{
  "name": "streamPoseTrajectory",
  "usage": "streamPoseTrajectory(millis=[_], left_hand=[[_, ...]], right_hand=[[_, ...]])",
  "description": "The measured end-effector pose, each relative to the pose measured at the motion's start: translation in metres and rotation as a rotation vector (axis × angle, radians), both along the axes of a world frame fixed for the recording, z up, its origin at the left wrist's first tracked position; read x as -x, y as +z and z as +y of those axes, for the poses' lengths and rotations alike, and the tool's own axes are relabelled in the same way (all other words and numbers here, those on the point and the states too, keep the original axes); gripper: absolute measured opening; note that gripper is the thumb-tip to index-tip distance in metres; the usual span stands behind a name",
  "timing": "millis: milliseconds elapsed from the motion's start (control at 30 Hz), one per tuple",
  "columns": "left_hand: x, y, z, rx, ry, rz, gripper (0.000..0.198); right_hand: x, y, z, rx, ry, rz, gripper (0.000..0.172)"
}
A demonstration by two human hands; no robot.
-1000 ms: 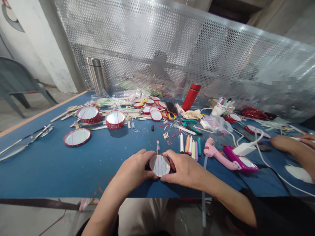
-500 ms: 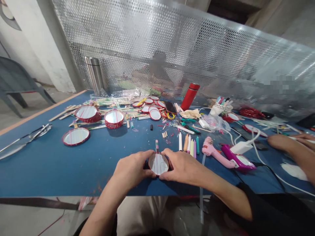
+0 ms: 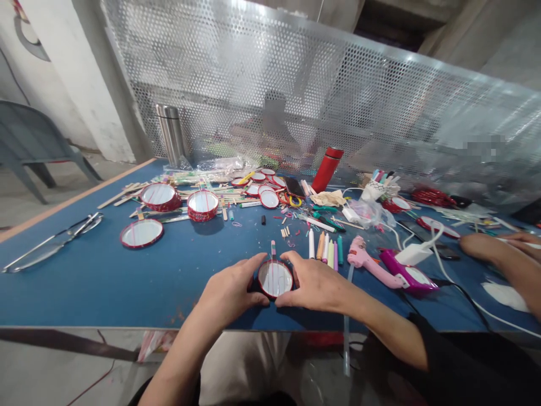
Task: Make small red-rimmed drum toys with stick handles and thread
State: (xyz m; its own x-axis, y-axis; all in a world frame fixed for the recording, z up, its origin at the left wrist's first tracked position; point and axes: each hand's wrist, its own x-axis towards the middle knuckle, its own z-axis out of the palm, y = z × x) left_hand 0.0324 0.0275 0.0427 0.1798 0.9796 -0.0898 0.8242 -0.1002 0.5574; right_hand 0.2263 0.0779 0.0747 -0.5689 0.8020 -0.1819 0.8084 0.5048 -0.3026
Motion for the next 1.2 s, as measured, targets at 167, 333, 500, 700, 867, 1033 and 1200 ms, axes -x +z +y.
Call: streamPoseTrajectory(millis=[167, 333, 500, 700, 867, 1033, 1200], left_hand=[[0.011, -0.003, -0.007, -0.021, -0.032, -0.236, 0.073], [0.021, -0.008, -0.013, -0.052, 0.031, -0.58, 0.05], [0.021, -0.02, -0.014, -0.449, 0.026, -0.448, 0.038], [0.023, -0.029, -0.008, -0.587, 0.042, -0.338, 0.042], [0.028, -0.029, -0.007, -0.548, 0.164, -0.343, 0.048], [0.027, -0.027, -0.009, -0.564, 0.168, -0.328, 0.043], [0.026, -0.027, -0.01, -0.571, 0.176, -0.324, 0.043]], right_hand=[[-0.005, 0.011, -0.003, -0.089, 0.008, -0.043, 0.066], [-0.011, 0.013, -0.019, -0.292, 0.066, 0.105, 0.033], [-0.002, -0.008, -0.061, -0.615, 0.121, 0.073, 0.077], [0.037, -0.039, -0.095, -0.712, 0.086, 0.09, 0.097], [0.057, -0.046, -0.072, -0.63, -0.161, 0.059, 0.096], [0.055, -0.052, -0.057, -0.574, -0.154, 0.072, 0.08], [0.055, -0.056, -0.057, -0.567, -0.13, 0.065, 0.075]])
